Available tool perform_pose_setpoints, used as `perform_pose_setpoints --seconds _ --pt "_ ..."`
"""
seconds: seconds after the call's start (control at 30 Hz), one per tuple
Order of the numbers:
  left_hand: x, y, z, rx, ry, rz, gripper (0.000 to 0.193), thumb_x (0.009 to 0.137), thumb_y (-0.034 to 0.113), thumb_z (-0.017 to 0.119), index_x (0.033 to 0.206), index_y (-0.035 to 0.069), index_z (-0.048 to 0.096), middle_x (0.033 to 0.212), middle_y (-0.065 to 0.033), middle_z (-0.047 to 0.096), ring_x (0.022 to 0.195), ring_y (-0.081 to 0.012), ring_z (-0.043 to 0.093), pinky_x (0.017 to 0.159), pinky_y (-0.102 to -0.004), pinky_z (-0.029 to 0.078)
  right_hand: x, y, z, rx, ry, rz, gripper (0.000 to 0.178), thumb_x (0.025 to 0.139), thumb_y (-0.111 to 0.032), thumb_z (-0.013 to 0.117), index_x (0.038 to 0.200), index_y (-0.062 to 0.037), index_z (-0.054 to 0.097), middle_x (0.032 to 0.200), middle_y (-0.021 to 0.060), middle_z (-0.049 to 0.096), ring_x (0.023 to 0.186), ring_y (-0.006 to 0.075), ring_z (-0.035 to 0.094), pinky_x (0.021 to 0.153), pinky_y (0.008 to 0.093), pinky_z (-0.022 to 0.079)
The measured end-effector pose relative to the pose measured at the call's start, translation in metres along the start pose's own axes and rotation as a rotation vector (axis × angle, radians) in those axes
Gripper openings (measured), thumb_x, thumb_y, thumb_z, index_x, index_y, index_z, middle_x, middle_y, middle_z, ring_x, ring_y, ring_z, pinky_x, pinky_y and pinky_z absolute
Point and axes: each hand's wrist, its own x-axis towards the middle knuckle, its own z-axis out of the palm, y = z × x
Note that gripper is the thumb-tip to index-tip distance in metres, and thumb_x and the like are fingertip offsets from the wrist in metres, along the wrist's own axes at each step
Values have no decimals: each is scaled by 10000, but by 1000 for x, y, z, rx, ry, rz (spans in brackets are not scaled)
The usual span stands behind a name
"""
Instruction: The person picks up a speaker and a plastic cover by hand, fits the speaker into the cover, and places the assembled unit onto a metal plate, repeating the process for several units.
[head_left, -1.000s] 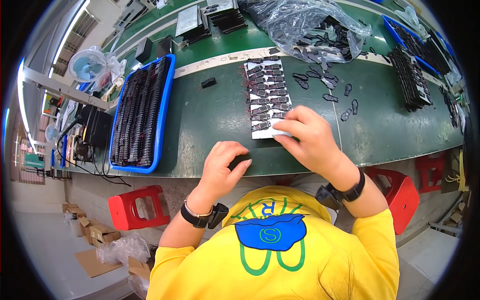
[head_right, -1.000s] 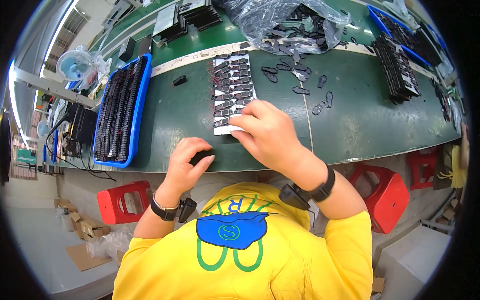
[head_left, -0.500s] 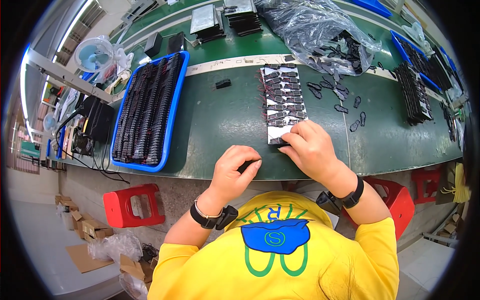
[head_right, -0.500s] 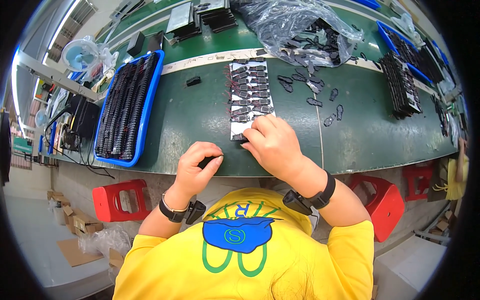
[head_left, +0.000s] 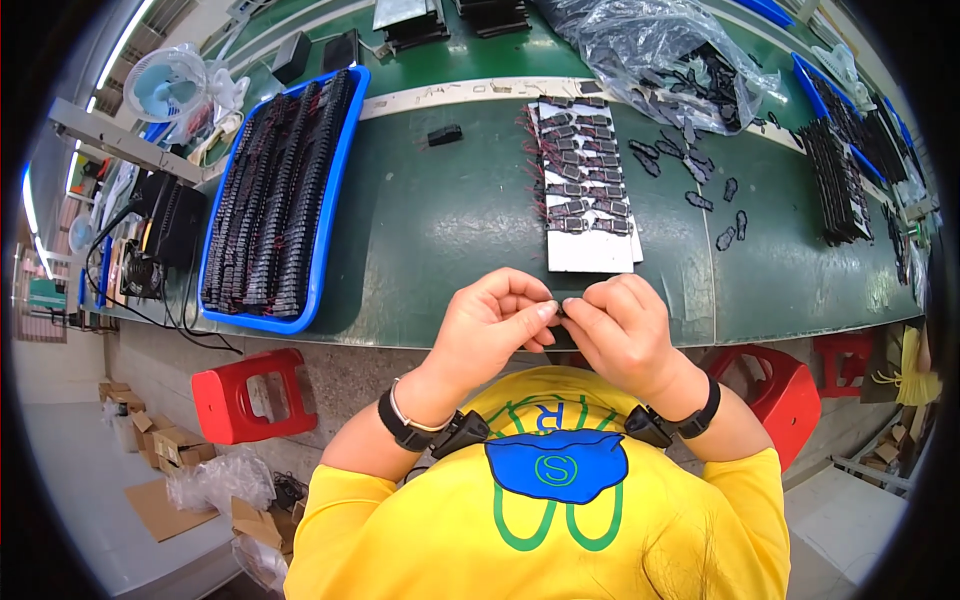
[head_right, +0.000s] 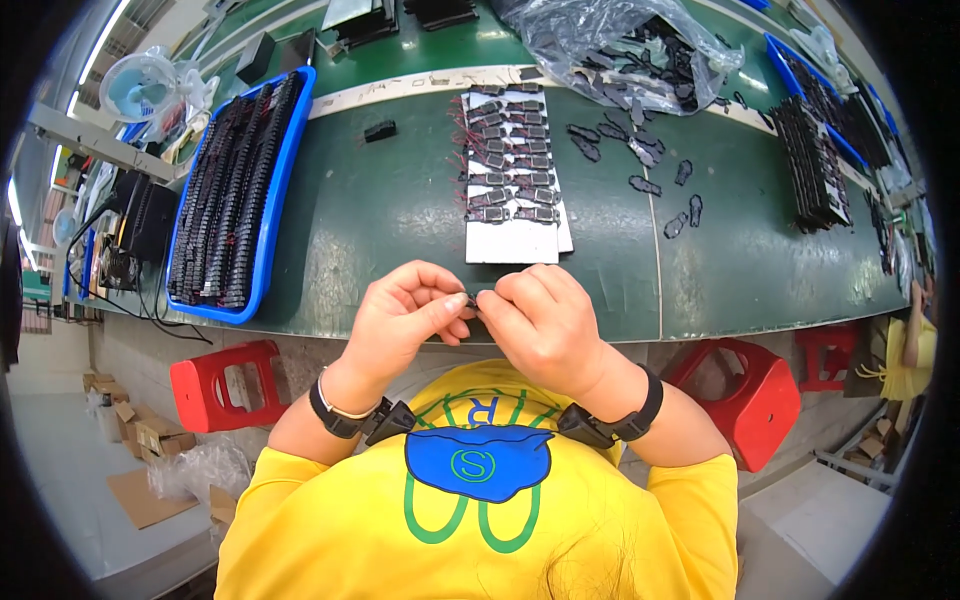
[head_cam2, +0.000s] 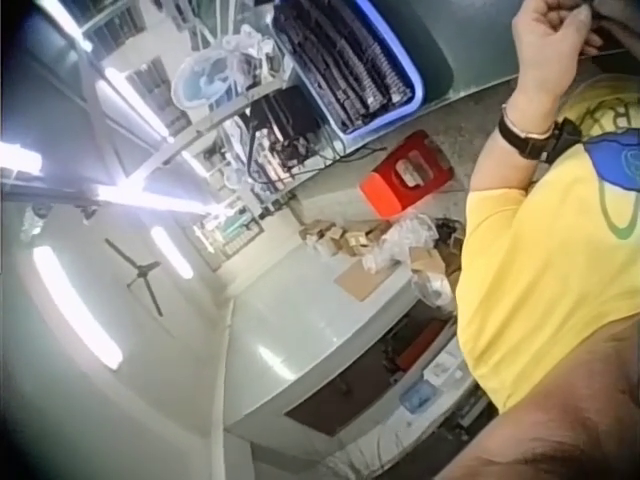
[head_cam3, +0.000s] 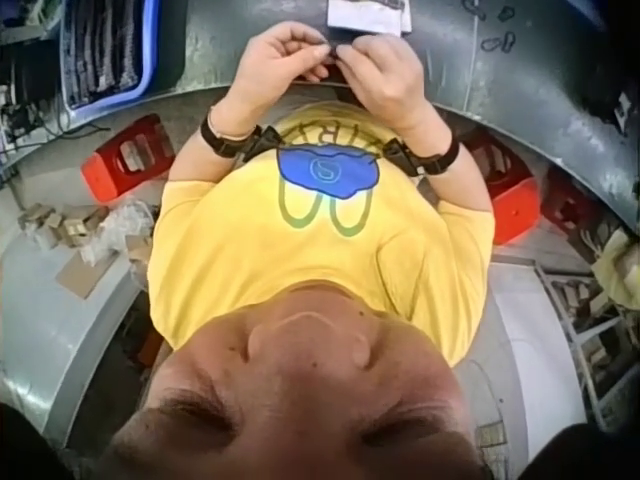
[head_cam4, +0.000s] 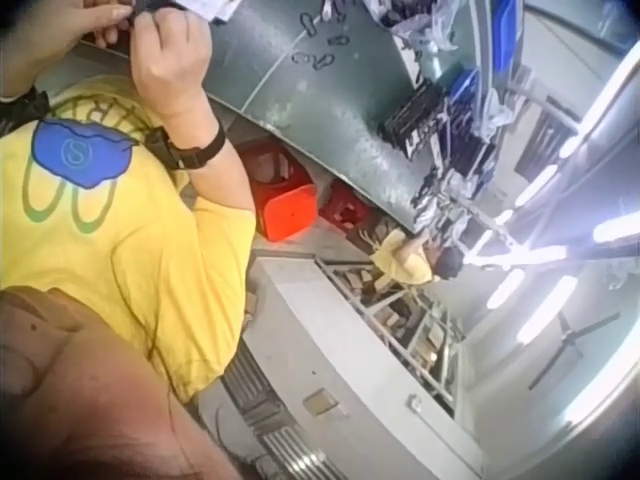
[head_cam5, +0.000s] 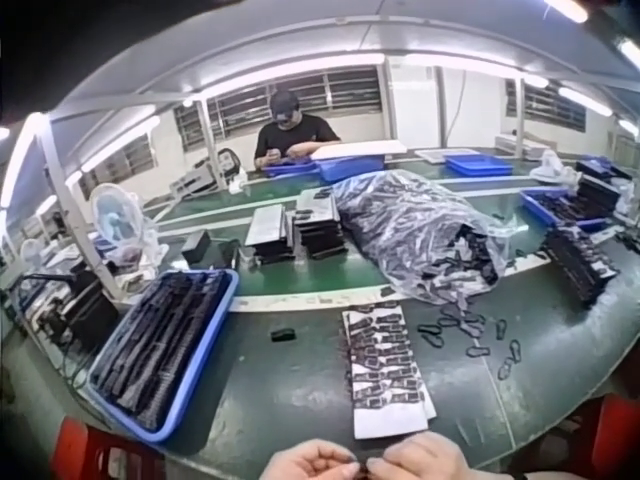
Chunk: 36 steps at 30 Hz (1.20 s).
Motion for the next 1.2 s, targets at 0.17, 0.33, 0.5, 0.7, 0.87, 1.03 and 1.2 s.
perform_pose_setpoints --seconds 0.17,0.33,0.5,0.7,0.87,1.03,1.2 --pt "-20 -11 -8 30 16 139 167 880 5 592 1037 -12 539 888 -88 646 760 -130 644 667 -236 536 -3 -14 -6 377 57 237 287 682 9 734 950 0 633 850 93 601 702 225 598 639 313 498" --pt "-32 -21 3 126 -56 235 212 880 -5 590 1085 -8 535 929 -56 613 772 -96 618 671 -218 519 -18 -15 -17 821 -188 586 250 756 -18 722 987 16 630 889 112 645 738 173 635 655 268 517" --pt "-34 -25 12 87 -67 195 249 879 -13 592 1122 -12 541 943 -49 612 789 -88 616 690 -212 515 -27 -17 -24 824 -229 538 254 751 -33 736 980 14 636 848 107 660 710 156 646 614 253 516" --pt "-33 -28 8 118 -176 149 195 876 -29 587 1071 -31 570 948 -84 641 799 -129 645 718 -244 535 -30 -20 -30 788 -202 489 245 734 -38 749 950 6 642 812 102 665 674 163 650 590 250 515" --pt "-33 -32 12 114 -160 206 176 863 -37 605 1038 -32 593 947 -92 646 804 -132 645 724 -245 534 -35 -21 -31 729 -207 506 254 719 -47 764 936 5 643 805 100 666 672 164 653 589 245 517" --pt "-31 -34 14 288 -104 332 157 839 -45 632 995 -27 621 975 -109 653 822 -142 643 733 -247 527 -40 -21 -31 727 -192 551 249 724 -51 768 931 7 641 808 92 669 682 143 650 597 237 517" --pt "-30 -28 19 551 -80 509 135 798 -57 664 928 -22 658 1014 -130 656 865 -169 638 746 -256 516 -43 -23 -29 841 -144 712 224 741 -39 758 923 11 638 828 82 673 694 113 639 608 227 517"
